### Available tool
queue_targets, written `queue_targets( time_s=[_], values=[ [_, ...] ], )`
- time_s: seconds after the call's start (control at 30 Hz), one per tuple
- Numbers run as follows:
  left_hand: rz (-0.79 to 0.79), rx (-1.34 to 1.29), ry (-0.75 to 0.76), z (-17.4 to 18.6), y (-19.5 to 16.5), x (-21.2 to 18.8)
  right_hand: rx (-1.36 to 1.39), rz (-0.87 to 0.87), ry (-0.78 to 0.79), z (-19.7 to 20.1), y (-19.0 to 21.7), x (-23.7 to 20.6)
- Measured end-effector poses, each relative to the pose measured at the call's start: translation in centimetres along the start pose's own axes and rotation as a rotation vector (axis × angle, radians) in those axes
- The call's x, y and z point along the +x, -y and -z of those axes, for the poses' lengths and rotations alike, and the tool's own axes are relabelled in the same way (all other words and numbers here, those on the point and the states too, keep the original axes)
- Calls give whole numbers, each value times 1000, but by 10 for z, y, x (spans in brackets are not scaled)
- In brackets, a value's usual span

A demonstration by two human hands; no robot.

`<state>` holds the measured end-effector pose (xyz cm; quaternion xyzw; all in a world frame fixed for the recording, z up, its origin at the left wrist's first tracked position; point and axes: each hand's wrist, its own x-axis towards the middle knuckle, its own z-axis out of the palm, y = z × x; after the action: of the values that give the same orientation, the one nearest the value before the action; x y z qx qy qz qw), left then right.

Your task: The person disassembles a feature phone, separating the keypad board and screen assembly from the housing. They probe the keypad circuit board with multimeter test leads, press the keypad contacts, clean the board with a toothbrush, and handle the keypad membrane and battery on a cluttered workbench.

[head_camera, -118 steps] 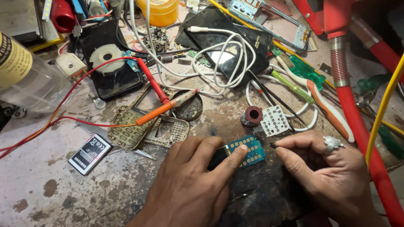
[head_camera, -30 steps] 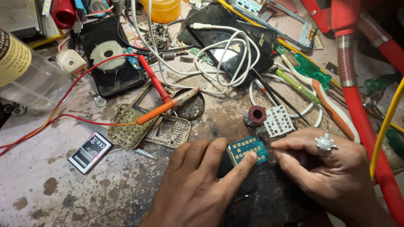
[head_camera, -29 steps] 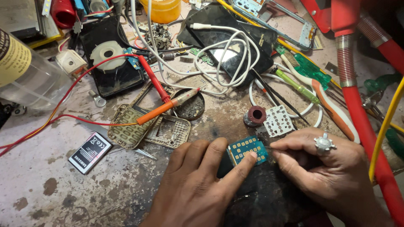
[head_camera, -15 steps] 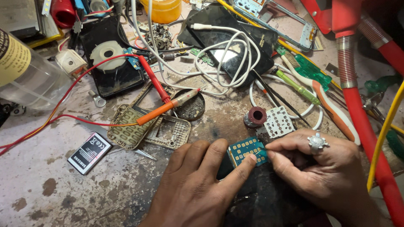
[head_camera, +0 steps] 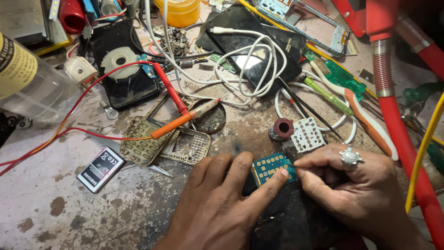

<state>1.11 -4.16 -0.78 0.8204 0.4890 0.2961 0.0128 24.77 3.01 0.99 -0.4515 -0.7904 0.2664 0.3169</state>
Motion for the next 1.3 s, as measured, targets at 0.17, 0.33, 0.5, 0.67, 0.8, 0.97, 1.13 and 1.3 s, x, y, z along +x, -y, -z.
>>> queue_targets(
  time_s=[0.17,0.33,0.5,0.67,0.8,0.97,1.13,1.3],
  values=[
    [2,4,-9,1,-2,0,-75,-18,-7,-1,2,0],
    [7,-3,0,2,-2,0,-103,-65,-11,-3,4,2],
    [-3,-6,-7,3,-2,1,29,-30,-5,-3,5,1],
    [-11,-13,-22,2,-3,1,-38,-32,-10,-2,0,0],
    [-24,7,-42,2,-2,0,6,-68,-10,-3,-8,-3],
    [1,-8,-18,2,-3,0,91,-103,-6,-3,-14,-7],
    [17,-22,-14,3,-3,1,102,-42,14,0,-12,-5],
    [38,-12,-7,4,-4,3,133,-297,-59,-2,-2,-3]
  ],
)
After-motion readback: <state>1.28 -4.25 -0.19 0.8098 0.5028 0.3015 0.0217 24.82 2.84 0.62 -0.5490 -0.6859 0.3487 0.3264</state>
